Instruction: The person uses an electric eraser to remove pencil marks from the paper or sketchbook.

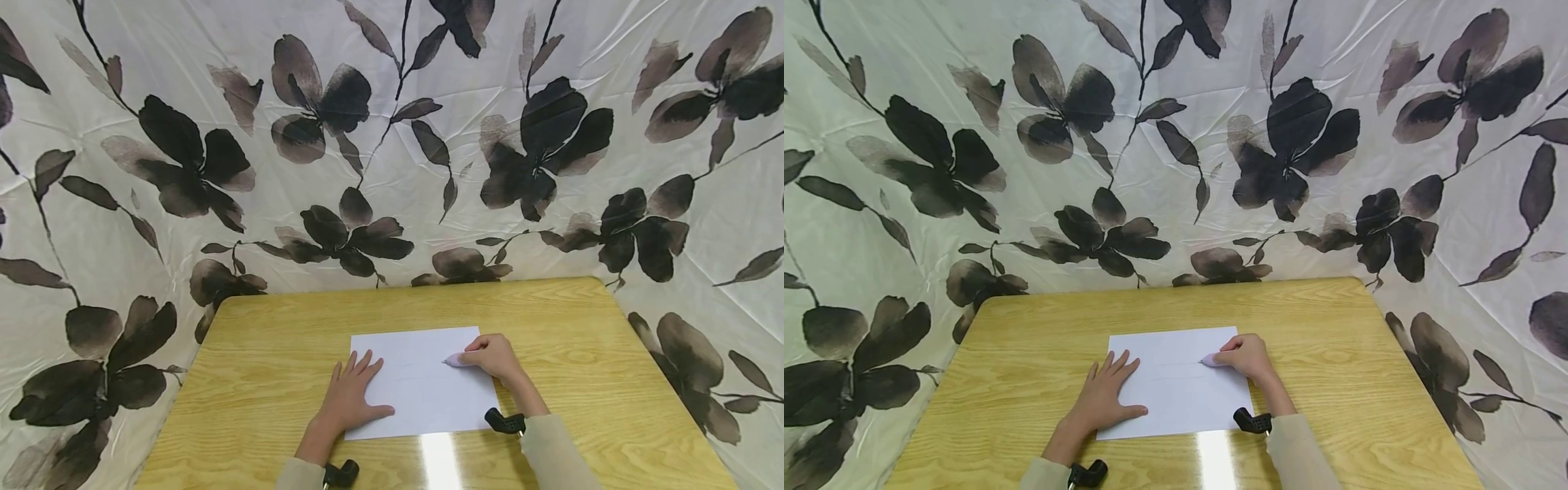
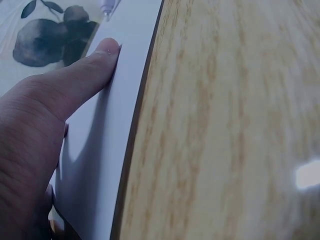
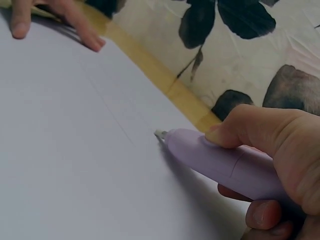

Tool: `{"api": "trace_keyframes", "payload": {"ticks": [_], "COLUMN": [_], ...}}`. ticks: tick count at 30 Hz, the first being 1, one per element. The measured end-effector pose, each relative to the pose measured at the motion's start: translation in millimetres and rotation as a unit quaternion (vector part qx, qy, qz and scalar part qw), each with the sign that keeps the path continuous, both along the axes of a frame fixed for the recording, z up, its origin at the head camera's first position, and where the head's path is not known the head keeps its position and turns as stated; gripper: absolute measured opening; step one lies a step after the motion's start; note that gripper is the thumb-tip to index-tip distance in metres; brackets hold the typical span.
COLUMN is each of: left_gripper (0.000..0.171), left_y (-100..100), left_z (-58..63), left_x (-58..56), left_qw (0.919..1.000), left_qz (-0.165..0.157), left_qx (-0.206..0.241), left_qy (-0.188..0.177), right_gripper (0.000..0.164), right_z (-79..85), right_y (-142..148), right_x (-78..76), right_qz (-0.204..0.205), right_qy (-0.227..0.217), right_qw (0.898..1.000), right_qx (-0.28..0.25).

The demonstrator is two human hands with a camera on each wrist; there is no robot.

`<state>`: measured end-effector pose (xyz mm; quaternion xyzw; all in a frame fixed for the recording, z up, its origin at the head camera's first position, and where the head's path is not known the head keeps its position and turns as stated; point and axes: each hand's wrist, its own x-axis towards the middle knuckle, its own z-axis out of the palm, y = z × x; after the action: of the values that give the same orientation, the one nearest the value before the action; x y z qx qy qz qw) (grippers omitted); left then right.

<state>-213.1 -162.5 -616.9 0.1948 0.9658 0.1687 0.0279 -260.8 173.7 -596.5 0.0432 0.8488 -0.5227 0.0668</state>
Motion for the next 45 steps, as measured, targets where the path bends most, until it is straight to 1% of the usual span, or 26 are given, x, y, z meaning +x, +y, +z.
{"api": "trace_keyframes", "payload": {"ticks": [9, 15, 23, 32, 39, 45], "left_gripper": [0.101, 0.101, 0.101, 0.102, 0.101, 0.101], "left_y": [-0.8, 0.0, 0.9, -0.1, 1.0, 1.3], "left_z": [2.2, 0.9, -0.3, -1.3, 1.3, 3.2], "left_x": [0.8, 0.7, 0.5, 0.2, 1.2, 1.5], "left_qw": [1.0000, 1.0000, 1.0000, 1.0000, 1.0000, 1.0000], "left_qz": [0.000, 0.001, 0.002, 0.004, 0.004, 0.001], "left_qx": [0.005, -0.002, -0.004, -0.009, -0.002, 0.000], "left_qy": [0.002, 0.005, 0.003, 0.002, 0.002, 0.002], "right_gripper": [0.020, 0.020, 0.020, 0.019, 0.019, 0.020], "right_z": [-0.1, 0.2, 2.1, 3.1, 3.9, 5.4], "right_y": [1.6, -0.4, -0.9, -1.9, 1.2, 3.1], "right_x": [-0.4, -0.5, 0.7, 1.4, 1.6, 1.6], "right_qz": [0.000, 0.001, -0.012, -0.011, -0.013, -0.017], "right_qy": [0.005, 0.009, 0.007, 0.007, 0.001, 0.002], "right_qw": [1.000, 1.000, 1.000, 1.000, 1.000, 1.000], "right_qx": [-0.002, 0.009, 0.005, 0.011, 0.009, 0.020]}}
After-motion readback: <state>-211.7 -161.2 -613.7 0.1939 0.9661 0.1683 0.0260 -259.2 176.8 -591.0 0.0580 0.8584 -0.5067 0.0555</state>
